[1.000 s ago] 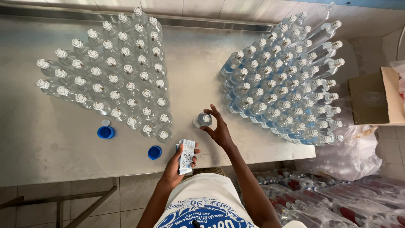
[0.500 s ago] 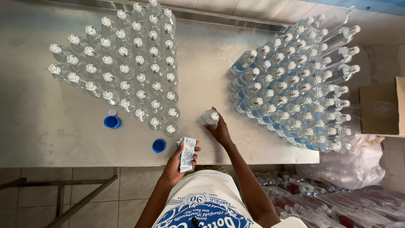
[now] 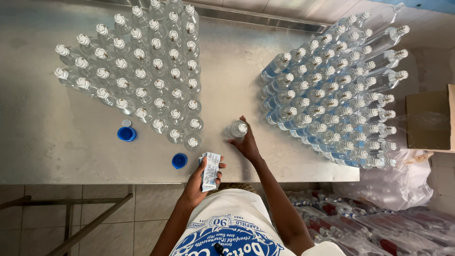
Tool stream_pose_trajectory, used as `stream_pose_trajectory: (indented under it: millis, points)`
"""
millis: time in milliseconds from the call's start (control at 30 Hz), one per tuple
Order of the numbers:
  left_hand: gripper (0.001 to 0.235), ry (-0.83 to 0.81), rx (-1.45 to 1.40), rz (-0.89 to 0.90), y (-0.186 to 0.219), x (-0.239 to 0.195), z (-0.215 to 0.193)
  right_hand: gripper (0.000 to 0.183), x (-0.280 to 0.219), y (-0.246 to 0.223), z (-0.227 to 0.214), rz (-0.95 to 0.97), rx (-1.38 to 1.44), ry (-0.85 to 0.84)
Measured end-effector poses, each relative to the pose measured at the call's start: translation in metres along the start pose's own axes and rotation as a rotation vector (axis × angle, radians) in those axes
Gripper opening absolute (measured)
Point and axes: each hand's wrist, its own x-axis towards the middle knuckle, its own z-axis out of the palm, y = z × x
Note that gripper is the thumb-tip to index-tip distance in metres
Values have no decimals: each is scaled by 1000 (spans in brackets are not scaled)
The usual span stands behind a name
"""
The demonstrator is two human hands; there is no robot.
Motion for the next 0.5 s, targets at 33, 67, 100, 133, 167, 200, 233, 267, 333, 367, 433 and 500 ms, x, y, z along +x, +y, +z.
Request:
stream_pose_trajectory:
  millis: [33,67,100,133,167,200,233,267,333,367,433,500]
  points:
    - [79,-3,4,-3,1,-1,0,118,-3,-17,-7,0,0,6]
    - [79,4,17,-1,2,-2,1,117,-5,-35,-16,-74,7,72]
    - [80,11,29,1,3,-3,2,116,-8,-52,-24,-149,13,137]
    - [80,7,29,-4,3,-1,1,116,-3,-62,-29,-146,9,140]
    - [80,9,23,-5,3,1,0,97,1,-72,-35,-257,-191,73]
    - [79,8,19,-7,2,4,-2,79,5,-81,-41,-364,-392,6]
    - [79,4,19,-15,0,4,1,79,10,-79,-47,-359,-398,10]
    - [80,6,34,-15,0,5,3,70,18,-79,-51,-252,-532,-172]
    - [80,3,51,-17,0,6,7,60,32,-76,-64,-140,-664,-349]
    - [80,0,51,-22,-1,6,9,62,38,-74,-71,-136,-637,-370]
    - [81,-13,55,-16,3,13,12,63,59,-68,-88,-143,-616,-383]
    - [81,-3,49,-7,1,13,11,63,74,-57,-104,-172,-614,-348]
